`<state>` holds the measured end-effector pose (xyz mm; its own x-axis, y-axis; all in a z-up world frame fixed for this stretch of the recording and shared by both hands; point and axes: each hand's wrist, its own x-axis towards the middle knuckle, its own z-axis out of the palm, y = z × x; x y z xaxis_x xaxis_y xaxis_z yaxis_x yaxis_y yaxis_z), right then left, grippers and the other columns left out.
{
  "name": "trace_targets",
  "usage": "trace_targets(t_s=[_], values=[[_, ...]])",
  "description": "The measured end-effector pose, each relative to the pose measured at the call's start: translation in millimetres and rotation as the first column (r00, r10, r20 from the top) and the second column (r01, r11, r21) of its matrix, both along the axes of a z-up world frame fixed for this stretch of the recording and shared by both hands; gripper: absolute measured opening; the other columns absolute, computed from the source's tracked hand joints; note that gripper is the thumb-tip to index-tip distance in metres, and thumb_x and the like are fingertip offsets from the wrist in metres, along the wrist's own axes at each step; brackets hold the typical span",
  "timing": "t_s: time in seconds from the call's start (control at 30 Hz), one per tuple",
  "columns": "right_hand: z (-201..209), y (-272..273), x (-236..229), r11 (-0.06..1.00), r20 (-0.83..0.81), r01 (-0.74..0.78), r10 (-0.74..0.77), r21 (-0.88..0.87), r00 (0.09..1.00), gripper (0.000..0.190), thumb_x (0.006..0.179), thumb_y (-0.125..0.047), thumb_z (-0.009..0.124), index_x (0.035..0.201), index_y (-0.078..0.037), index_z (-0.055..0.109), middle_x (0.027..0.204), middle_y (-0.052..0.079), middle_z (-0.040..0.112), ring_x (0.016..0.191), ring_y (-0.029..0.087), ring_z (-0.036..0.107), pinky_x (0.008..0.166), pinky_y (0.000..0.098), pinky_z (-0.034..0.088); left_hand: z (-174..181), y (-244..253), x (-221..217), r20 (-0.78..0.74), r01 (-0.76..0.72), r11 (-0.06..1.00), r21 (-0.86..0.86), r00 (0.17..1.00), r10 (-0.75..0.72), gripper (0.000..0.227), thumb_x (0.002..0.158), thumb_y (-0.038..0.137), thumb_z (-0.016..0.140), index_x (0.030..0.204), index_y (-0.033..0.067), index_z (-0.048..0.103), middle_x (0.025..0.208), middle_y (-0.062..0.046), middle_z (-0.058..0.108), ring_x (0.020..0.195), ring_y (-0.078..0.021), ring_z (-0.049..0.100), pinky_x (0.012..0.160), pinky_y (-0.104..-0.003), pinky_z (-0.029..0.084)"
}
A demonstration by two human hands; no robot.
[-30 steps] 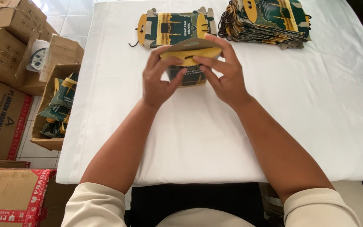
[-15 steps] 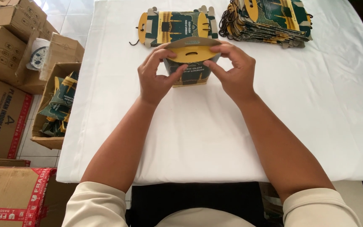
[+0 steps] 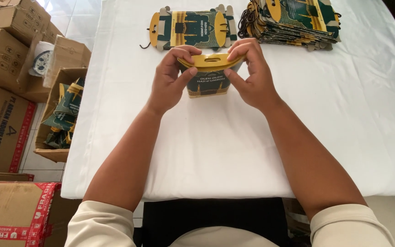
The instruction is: Folding and unfolding flat-packed paper boxes into their 3D shape on a white table.
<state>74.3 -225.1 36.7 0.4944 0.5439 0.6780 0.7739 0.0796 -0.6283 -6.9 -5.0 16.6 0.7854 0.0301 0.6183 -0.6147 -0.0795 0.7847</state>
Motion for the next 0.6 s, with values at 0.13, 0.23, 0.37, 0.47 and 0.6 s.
trace_targets(t_s=[0.13, 0.23, 0.37, 0.47, 0.6], values=[[0.1, 0.3, 0.7, 1.000, -0.019, -0.011, 0.011, 0.007, 1.000, 0.016, 0.100, -0.005, 0.060, 0.110, -0.011, 0.050, 0.119, 0.010, 0.049, 0.113, 0.022, 0.050, 0.093, 0.0340, 0.045, -1.7, -0.3, 2.6, -0.011, 0.065, 0.997, -0.049, 0.998, -0.066, 0.009, 0.106, 0.015, 0.059, 0.109, 0.0153, 0.050, 0.127, -0.010, 0.058, 0.122, -0.0202, 0.052, 0.099, -0.034, 0.054], [-0.7, 0.5, 0.2, 1.000, -0.024, 0.005, -0.005, -0.001, 1.000, 0.017, 0.098, -0.003, 0.061, 0.108, -0.012, 0.050, 0.119, 0.009, 0.049, 0.113, 0.022, 0.049, 0.093, 0.0347, 0.044, -4.9, 1.1, 4.2, -0.016, 0.100, 0.992, -0.082, 0.995, -0.102, 0.009, 0.107, 0.016, 0.059, 0.109, 0.0153, 0.050, 0.128, -0.010, 0.057, 0.124, -0.0204, 0.051, 0.100, -0.036, 0.054], [0.0, 0.4, -0.5, 1.000, -0.006, 0.025, -0.025, -0.005, 1.000, 0.012, 0.100, -0.007, 0.061, 0.106, -0.012, 0.051, 0.118, 0.009, 0.050, 0.112, 0.022, 0.051, 0.091, 0.0344, 0.043, -5.0, 2.7, 5.2, -0.034, 0.149, 0.982, -0.116, 0.987, -0.154, 0.011, 0.106, 0.017, 0.060, 0.108, 0.0151, 0.049, 0.129, -0.011, 0.056, 0.124, -0.0204, 0.050, 0.100, -0.038, 0.056], [0.1, 0.0, -0.7, 1.000, 0.001, 0.026, -0.026, -0.002, 1.000, 0.010, 0.101, -0.009, 0.061, 0.104, -0.012, 0.053, 0.119, 0.009, 0.051, 0.114, 0.022, 0.051, 0.093, 0.0357, 0.044, -7.1, 4.9, 7.3, -0.050, 0.163, 0.979, -0.124, 0.984, -0.171, 0.012, 0.106, 0.017, 0.060, 0.107, 0.0153, 0.049, 0.129, -0.012, 0.056, 0.123, -0.0214, 0.051, 0.099, -0.037, 0.056], [2.3, -0.8, -1.1, 0.998, 0.107, 0.069, -0.070, 0.006, 0.992, 0.007, 0.102, -0.011, 0.063, 0.101, -0.010, 0.057, 0.121, 0.011, 0.054, 0.119, 0.027, 0.054, 0.103, 0.0438, 0.046, -1.6, 3.2, 6.3, -0.057, 0.123, 0.988, -0.089, 0.990, -0.128, 0.010, 0.107, 0.022, 0.057, 0.106, 0.0155, 0.049, 0.129, -0.012, 0.056, 0.123, -0.0204, 0.051, 0.097, -0.036, 0.054]])
